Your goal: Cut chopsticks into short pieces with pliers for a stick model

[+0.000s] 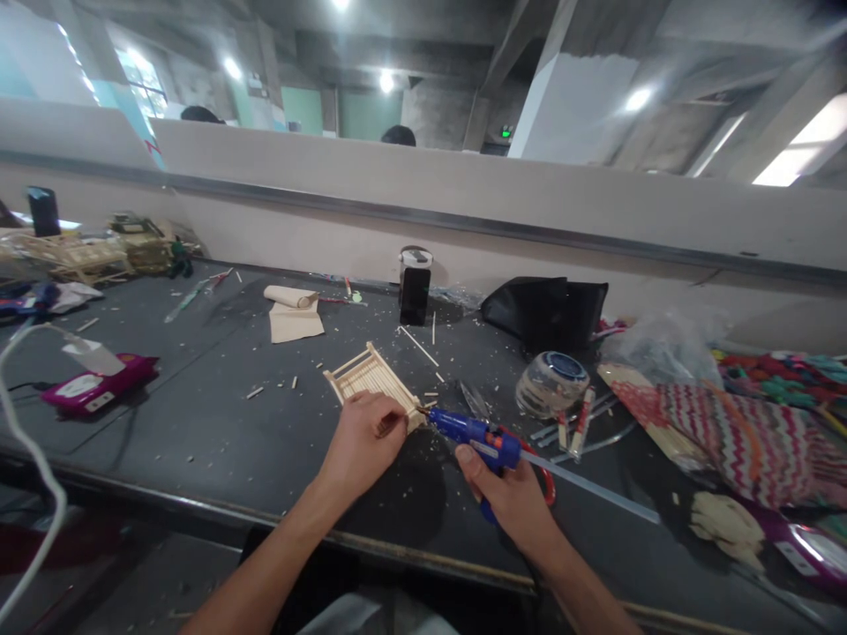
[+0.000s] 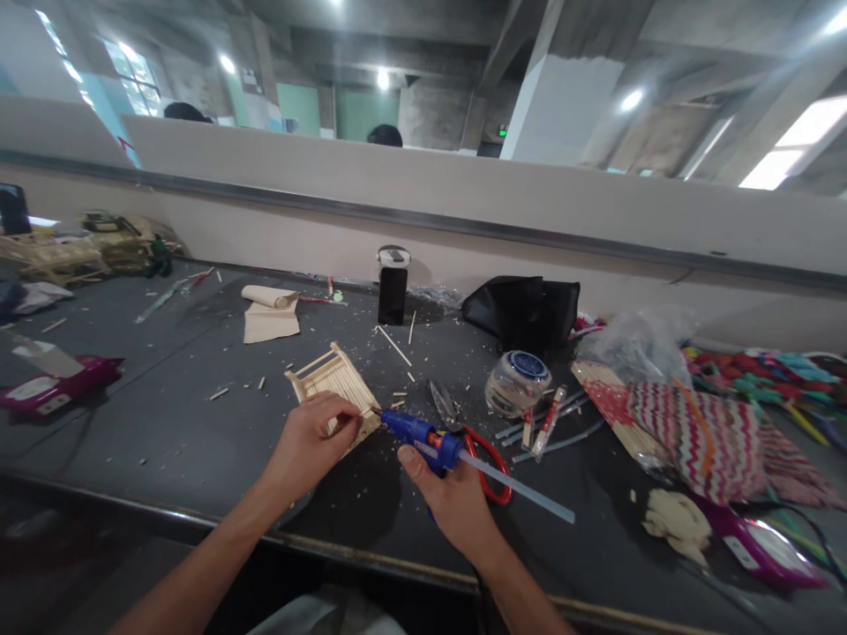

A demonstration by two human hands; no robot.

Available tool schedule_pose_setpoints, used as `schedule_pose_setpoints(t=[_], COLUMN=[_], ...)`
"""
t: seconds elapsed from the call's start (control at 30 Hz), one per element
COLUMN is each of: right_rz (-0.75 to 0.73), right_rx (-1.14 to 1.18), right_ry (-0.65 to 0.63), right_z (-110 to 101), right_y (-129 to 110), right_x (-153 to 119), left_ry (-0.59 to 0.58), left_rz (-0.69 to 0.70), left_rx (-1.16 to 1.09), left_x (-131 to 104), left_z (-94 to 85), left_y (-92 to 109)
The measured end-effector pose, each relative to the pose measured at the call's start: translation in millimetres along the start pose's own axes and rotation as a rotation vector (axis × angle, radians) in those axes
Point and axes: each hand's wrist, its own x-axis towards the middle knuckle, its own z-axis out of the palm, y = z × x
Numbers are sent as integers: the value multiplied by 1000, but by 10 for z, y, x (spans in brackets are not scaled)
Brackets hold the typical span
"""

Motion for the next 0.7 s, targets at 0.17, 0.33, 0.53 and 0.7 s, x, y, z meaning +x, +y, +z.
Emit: schedule_pose_setpoints(t=[0.17, 0.33, 0.53, 0.7], right_rz=[2, 15, 2, 12], right_rx=[-35, -35, -52, -121], right_ry=[-2, -7, -30, -69], right_z=[-8, -5, -40, -99], right_y=[-21, -9, 16, 42], right_x=[0, -1, -32, -34], left_ry=[-5, -9, -8, -1], left_rz=[2, -4, -4, -13], left_rx=[7, 11, 12, 12], left_x=[-1, 0, 2, -7], left_z=[4, -3, -2, 10], left_y=[-11, -5, -10, -10])
